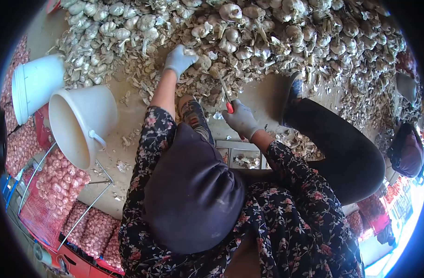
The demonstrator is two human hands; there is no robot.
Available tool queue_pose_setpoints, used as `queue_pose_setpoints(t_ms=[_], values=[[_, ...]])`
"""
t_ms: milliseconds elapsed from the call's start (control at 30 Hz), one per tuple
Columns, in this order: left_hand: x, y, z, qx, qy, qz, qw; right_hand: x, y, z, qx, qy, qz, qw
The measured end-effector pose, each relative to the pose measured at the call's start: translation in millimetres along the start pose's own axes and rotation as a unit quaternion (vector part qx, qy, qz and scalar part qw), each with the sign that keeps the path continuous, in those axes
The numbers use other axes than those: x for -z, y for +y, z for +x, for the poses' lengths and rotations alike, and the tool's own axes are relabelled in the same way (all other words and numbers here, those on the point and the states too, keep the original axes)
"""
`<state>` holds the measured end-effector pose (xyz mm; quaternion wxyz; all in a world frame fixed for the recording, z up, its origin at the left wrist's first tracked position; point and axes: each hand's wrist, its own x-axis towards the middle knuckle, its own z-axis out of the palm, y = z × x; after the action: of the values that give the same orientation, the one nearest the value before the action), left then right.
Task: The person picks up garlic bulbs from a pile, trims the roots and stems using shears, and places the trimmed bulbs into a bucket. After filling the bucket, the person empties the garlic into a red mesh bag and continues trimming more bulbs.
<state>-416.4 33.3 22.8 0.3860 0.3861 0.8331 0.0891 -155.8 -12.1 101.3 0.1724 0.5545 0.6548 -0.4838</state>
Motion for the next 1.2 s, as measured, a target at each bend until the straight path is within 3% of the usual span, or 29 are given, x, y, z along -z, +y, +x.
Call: queue_pose_setpoints(t_ms=[33, 100, 133, 200, 267, 333, 400, 467, 533, 700, 867, 933, 1067, 1133, 1167, 1200], values=[[-10.2, -18.6, 0.5, -0.018, -0.018, -0.181, 0.983, 2.3, -4.0, 1.3, 0.023, 0.014, -0.005, 1.000], [-7.3, -26.7, -24.1, -0.058, -0.025, -0.508, 0.859, 8.1, -10.8, 3.2, 0.047, 0.028, -0.005, 0.998], [-4.4, -28.2, -35.2, -0.057, -0.027, -0.505, 0.861, 11.6, -12.6, 5.9, 0.081, 0.048, -0.054, 0.994], [-3.4, -37.3, -60.5, -0.189, 0.025, -0.504, 0.842, 14.0, -17.2, 3.3, 0.108, 0.058, -0.097, 0.988], [7.3, -32.0, -79.9, -0.187, 0.032, -0.507, 0.841, 21.8, -30.0, 4.7, 0.189, 0.113, -0.147, 0.964], [20.1, -25.8, -91.8, -0.189, 0.038, -0.512, 0.837, 28.5, -42.3, 2.4, 0.199, 0.116, -0.190, 0.954], [29.4, -25.0, -96.0, -0.224, 0.062, -0.418, 0.878, 32.0, -53.6, 0.1, 0.235, 0.160, -0.250, 0.926], [30.7, -19.1, -99.8, -0.216, 0.052, -0.448, 0.866, 34.9, -63.3, 0.5, 0.227, 0.152, -0.273, 0.922], [33.8, -15.5, -107.8, -0.233, 0.118, -0.347, 0.901, 33.0, -65.6, 4.1, 0.222, 0.134, -0.293, 0.920], [31.0, -29.6, -111.8, -0.206, 0.078, -0.429, 0.876, 31.7, -67.5, 10.3, 0.251, 0.109, -0.328, 0.904], [41.1, -34.4, -118.3, -0.165, 0.013, -0.424, 0.890, 28.7, -61.9, 11.1, 0.283, 0.076, -0.313, 0.904], [37.6, -39.8, -117.6, -0.163, -0.001, -0.444, 0.881, 26.5, -58.9, 13.8, 0.243, 0.009, -0.234, 0.941], [33.2, -48.4, -119.5, -0.183, -0.024, -0.455, 0.871, 16.1, -47.2, 16.5, 0.201, 0.004, -0.230, 0.952], [16.1, -69.7, -108.9, -0.144, 0.059, -0.342, 0.927, 13.4, -42.8, 16.3, 0.171, -0.001, -0.127, 0.977], [14.1, -81.3, -106.1, -0.092, 0.126, -0.159, 0.975, 13.3, -42.4, 15.8, 0.172, -0.001, -0.128, 0.977], [6.9, -89.7, -104.3, -0.091, 0.127, -0.159, 0.975, 12.4, -42.1, 14.1, 0.145, -0.007, -0.109, 0.983]])
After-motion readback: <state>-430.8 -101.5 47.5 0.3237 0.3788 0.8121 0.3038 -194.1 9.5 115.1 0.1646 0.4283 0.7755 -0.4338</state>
